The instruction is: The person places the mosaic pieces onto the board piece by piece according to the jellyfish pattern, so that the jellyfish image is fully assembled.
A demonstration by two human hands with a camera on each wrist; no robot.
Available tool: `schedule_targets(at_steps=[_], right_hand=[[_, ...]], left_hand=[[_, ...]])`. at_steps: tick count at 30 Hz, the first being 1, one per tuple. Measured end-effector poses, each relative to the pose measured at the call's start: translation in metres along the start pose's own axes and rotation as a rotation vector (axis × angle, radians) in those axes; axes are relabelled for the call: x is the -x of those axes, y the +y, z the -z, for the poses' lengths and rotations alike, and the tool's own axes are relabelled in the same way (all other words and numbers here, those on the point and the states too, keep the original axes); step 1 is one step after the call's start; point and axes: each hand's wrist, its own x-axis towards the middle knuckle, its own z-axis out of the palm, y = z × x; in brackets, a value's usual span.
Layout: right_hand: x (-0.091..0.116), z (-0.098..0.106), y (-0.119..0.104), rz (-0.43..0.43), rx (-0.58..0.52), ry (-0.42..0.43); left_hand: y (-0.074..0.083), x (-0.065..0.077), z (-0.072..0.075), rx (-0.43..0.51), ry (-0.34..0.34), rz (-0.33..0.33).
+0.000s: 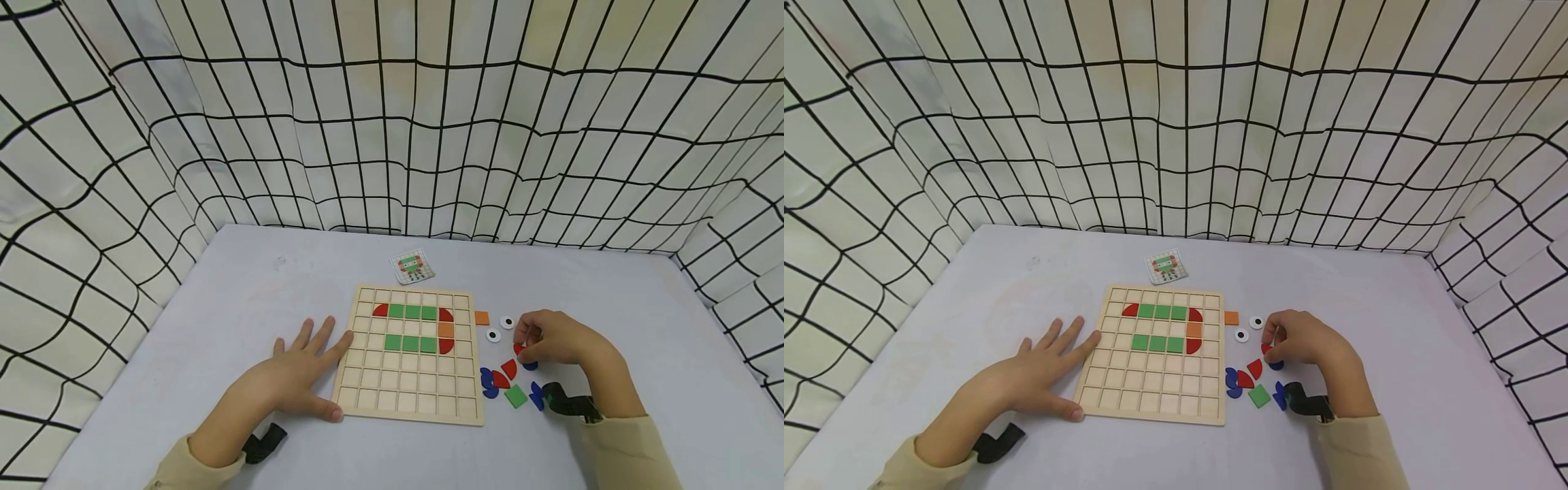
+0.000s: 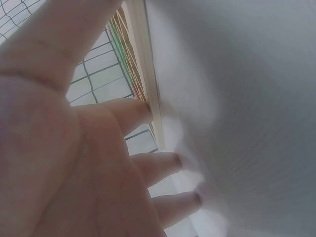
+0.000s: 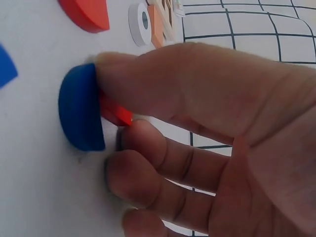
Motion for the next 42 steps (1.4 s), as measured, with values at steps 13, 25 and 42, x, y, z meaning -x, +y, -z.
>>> schedule_targets(at_steps=[13, 25, 42], right_hand=[[-0.003, -0.005, -0.004, 0.039, 0.013, -0.031], [-0.009, -0.005, -0.005, 0.180, -0.094, 0.011], [-0.017, -0.023, -0.033, 0.342, -0.282, 0.032]], left_hand=[[0.000, 0.001, 0.000, 0.003, 0.024, -0.005], [-0.001, 0.001, 0.000, 0.004, 0.024, -0.003], [0.001, 0.001, 0.001, 0.004, -0.005, 0.007]])
